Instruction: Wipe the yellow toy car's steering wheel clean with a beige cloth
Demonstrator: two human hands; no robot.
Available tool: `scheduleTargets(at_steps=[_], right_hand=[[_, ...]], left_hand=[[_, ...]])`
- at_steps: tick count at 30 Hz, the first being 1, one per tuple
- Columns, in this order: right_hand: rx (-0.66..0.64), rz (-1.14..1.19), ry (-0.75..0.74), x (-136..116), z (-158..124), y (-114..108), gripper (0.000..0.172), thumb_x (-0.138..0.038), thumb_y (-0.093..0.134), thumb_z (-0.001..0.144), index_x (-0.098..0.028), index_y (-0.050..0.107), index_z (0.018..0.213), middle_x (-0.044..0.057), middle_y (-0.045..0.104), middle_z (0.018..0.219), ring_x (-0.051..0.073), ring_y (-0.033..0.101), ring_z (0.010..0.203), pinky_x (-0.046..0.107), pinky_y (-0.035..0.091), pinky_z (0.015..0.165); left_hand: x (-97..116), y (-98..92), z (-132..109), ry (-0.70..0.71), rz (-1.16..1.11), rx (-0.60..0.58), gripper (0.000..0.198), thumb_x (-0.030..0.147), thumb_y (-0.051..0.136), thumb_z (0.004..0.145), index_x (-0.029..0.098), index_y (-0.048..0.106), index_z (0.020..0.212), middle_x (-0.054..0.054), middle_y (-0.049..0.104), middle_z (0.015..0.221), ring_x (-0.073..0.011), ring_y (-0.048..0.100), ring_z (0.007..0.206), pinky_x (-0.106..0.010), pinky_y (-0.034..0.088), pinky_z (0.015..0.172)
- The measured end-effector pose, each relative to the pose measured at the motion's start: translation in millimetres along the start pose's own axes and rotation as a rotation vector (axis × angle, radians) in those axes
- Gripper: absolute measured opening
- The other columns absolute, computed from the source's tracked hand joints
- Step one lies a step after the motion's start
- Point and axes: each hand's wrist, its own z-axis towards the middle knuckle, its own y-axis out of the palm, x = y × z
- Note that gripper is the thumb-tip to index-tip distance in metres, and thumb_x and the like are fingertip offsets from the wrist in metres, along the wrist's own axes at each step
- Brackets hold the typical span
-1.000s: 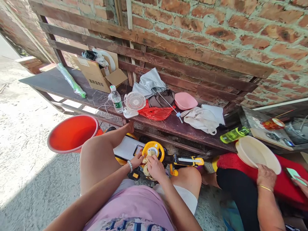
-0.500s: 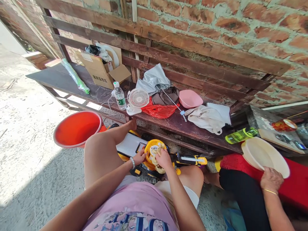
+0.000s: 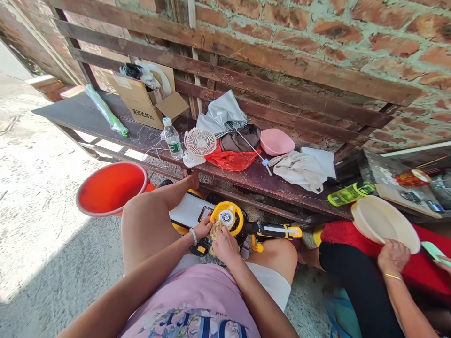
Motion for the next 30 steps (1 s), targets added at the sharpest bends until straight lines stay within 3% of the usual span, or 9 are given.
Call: scheduleTargets(at_steps=[3,7,13,17,21,23,26,30], right_hand=[[-0.014,-0.037,0.053,-6.3,9.6,-8.3,0.047,-0.026,0.053,0.093,-0.019,0.053,0.140,0.014,0.060,0.129,0.025,0.067,0.106,0.032,0.048,0.087],[-0.055,-0.071,0.078,-3.3,17.5,-14.1,0.045,-0.028,0.052,0.094,-0.021,0.057,0.138,0.014,0.060,0.127,0.026,0.069,0.104,0.034,0.048,0.086],[-0.043,-0.092,0.038,31.0,-2.4,-9.2,0.051,-0.028,0.048,0.096,-0.026,0.054,0.146,0.011,0.059,0.129,0.023,0.068,0.101,0.030,0.047,0.084],[-0.040,-0.149,0.062,43.3,-8.8,-27.2,0.049,-0.024,0.049,0.094,-0.026,0.059,0.142,0.010,0.060,0.126,0.022,0.069,0.099,0.030,0.046,0.084],[0.049,-0.153,0.034,26.4,19.8,-53.5,0.050,-0.028,0.050,0.096,-0.029,0.056,0.145,0.011,0.058,0.130,0.023,0.069,0.100,0.030,0.047,0.084],[0.027,-0.164,0.044,13.1,41.3,-58.6,0.045,-0.030,0.050,0.097,-0.027,0.059,0.141,0.013,0.058,0.133,0.024,0.069,0.101,0.032,0.048,0.086],[-0.025,-0.194,0.030,-0.9,64.0,-52.9,0.039,-0.029,0.051,0.098,-0.019,0.063,0.134,0.016,0.060,0.132,0.026,0.069,0.103,0.035,0.049,0.088],[-0.023,-0.254,-0.063,1.8,63.6,-38.2,0.036,-0.021,0.045,0.099,-0.014,0.065,0.128,0.018,0.062,0.130,0.027,0.069,0.104,0.036,0.051,0.088]], left_hand=[[3.1,-0.8,-2.9,-0.043,-0.031,-0.021,0.008,0.027,0.064,0.092,0.019,0.062,0.091,-0.001,0.069,0.079,-0.0175,0.068,0.085,-0.030,0.058,0.084],[7.5,0.5,-6.8,-0.104,-0.088,-0.019,0.009,0.028,0.065,0.092,0.019,0.061,0.092,0.000,0.068,0.079,-0.0166,0.068,0.080,-0.030,0.058,0.080],[9.6,2.2,-9.5,-0.170,-0.102,-0.071,0.022,0.037,0.070,0.090,0.021,0.056,0.090,0.003,0.063,0.068,-0.0143,0.067,0.066,-0.027,0.057,0.072],[9.4,2.3,-8.3,-0.172,-0.064,-0.075,0.019,0.037,0.066,0.093,0.021,0.056,0.094,0.001,0.067,0.069,-0.0157,0.070,0.066,-0.027,0.057,0.071],[7.6,2.5,-6.4,-0.185,-0.031,-0.063,0.022,0.042,0.067,0.093,0.023,0.057,0.097,0.002,0.068,0.069,-0.0162,0.072,0.067,-0.026,0.057,0.071],[6.4,1.6,-6.0,-0.194,-0.026,-0.062,0.021,0.041,0.067,0.093,0.023,0.056,0.097,0.002,0.068,0.068,-0.0163,0.072,0.066,-0.027,0.058,0.072],[4.2,-0.4,-5.1,-0.189,-0.028,-0.064,0.015,0.033,0.065,0.095,0.022,0.055,0.094,0.003,0.065,0.064,-0.0155,0.071,0.064,-0.027,0.058,0.072],[-1.3,0.3,-0.9,-0.155,-0.058,-0.079,0.010,0.025,0.061,0.095,0.021,0.052,0.093,0.004,0.064,0.064,-0.0152,0.071,0.063,-0.030,0.061,0.074]])
